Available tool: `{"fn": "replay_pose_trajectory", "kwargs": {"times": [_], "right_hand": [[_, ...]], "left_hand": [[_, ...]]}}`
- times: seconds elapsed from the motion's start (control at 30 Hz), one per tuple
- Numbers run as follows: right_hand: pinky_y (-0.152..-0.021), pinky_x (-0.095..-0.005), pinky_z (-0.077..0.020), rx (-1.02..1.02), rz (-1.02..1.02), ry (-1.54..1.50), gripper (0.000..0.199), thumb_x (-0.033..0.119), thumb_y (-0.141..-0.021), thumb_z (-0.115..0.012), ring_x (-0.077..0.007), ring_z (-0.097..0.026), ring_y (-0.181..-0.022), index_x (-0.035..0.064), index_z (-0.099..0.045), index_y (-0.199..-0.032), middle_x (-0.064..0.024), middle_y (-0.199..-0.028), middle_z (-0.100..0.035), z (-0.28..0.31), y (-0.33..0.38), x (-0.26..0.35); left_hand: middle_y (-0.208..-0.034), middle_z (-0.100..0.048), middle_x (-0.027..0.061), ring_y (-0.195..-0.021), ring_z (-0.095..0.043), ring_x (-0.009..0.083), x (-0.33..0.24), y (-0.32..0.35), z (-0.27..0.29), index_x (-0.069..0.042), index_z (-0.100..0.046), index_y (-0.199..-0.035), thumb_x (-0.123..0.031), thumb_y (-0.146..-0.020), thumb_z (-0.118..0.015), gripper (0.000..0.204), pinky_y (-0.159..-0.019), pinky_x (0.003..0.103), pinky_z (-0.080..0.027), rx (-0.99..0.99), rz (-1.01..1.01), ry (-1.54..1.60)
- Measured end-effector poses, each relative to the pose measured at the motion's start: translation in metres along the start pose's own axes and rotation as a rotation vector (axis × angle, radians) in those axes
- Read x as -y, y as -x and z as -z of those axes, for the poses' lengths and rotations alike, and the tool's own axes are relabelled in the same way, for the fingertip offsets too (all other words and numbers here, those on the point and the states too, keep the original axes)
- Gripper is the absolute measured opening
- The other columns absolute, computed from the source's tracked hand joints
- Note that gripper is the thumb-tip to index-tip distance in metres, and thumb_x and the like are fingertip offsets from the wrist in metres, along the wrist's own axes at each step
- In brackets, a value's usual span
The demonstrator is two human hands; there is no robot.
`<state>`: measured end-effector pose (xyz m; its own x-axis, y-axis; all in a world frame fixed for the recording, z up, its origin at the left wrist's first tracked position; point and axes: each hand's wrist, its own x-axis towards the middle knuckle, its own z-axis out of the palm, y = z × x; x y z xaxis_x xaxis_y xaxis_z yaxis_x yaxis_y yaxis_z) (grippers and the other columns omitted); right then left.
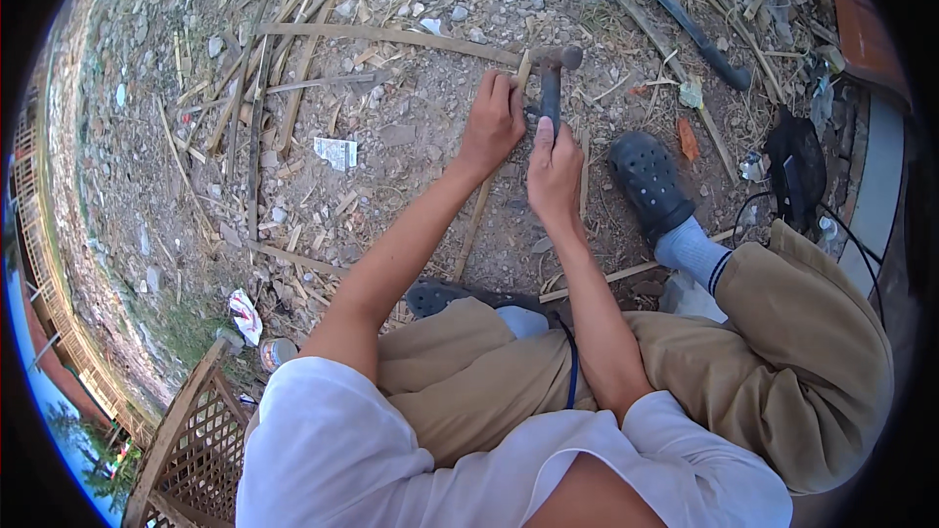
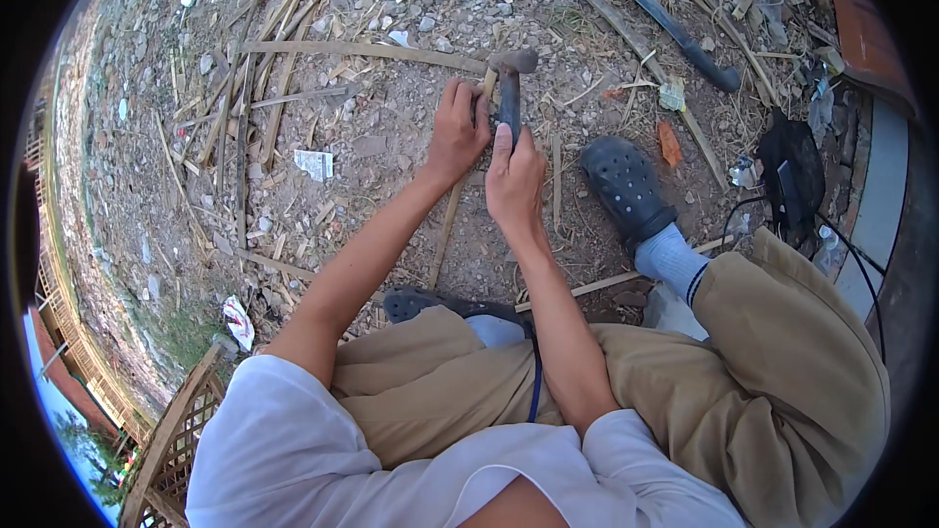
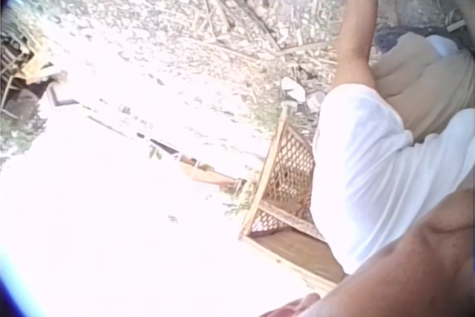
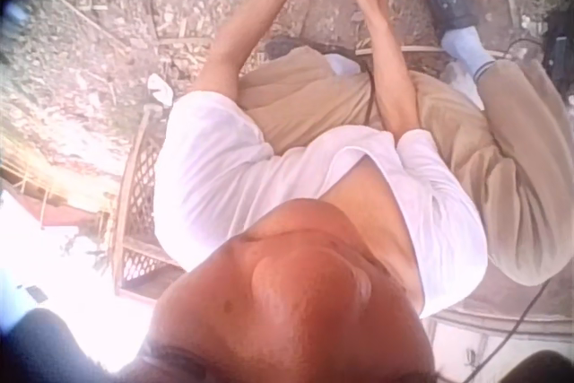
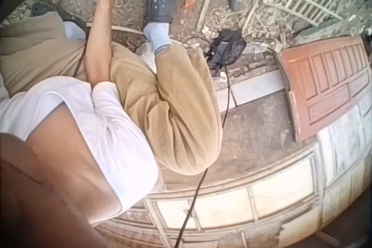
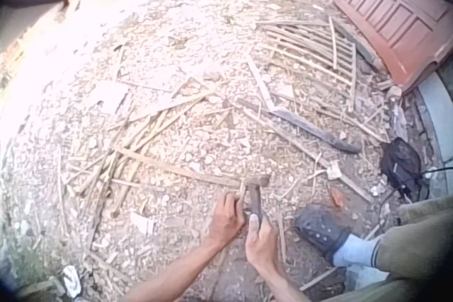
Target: The person constructs a bamboo structure by hand, using a hammer to secure bamboo strips together with small pins.
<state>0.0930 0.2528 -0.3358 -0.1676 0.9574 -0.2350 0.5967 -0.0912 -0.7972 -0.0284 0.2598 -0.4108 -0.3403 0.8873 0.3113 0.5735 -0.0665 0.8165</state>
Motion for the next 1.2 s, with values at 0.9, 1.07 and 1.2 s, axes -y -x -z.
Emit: {"fn": "replay_pose_trajectory", "kwargs": {"times": [0.9, 1.07, 1.2], "right_hand": [[-0.053, -0.0544, -0.0406, -0.160, 0.084, -0.259, 0.029, 0.024, -0.113, -0.048, -0.0508, -0.061, -0.059, -0.0034, -0.054, -0.105, -0.0247, -0.063, -0.058, -0.003, 0.004, -0.016], [-0.051, -0.0531, -0.0405, -0.070, 0.107, -0.109, 0.029, 0.025, -0.113, -0.050, -0.0491, -0.062, -0.058, -0.0026, -0.052, -0.103, -0.0220, -0.061, -0.055, -0.007, 0.002, -0.020], [-0.051, -0.0531, -0.0397, -0.174, 0.088, -0.310, 0.027, 0.024, -0.113, -0.050, -0.0491, -0.062, -0.058, -0.0021, -0.052, -0.105, -0.0227, -0.061, -0.054, 0.001, 0.002, -0.005]], "left_hand": [[-0.100, -0.056, 0.0218, -0.086, -0.061, 0.0428, 0.006, 0.002, -0.008, 0.005, -0.058, -0.101, 0.012, -0.089, -0.062, 0.014, -0.073, 0.048, -0.052, -0.008, -0.005, 0.003], [-0.101, -0.057, 0.0217, -0.086, -0.062, 0.0428, 0.009, -0.001, -0.006, 0.004, -0.058, -0.101, 0.011, -0.090, -0.062, 0.013, -0.074, 0.048, -0.052, -0.013, -0.022, -0.007], [-0.101, -0.057, 0.0212, -0.087, -0.062, 0.0428, 0.007, 0.000, -0.008, 0.004, -0.058, -0.100, 0.011, -0.090, -0.062, 0.013, -0.074, 0.048, -0.052, -0.005, -0.006, -0.010]]}}
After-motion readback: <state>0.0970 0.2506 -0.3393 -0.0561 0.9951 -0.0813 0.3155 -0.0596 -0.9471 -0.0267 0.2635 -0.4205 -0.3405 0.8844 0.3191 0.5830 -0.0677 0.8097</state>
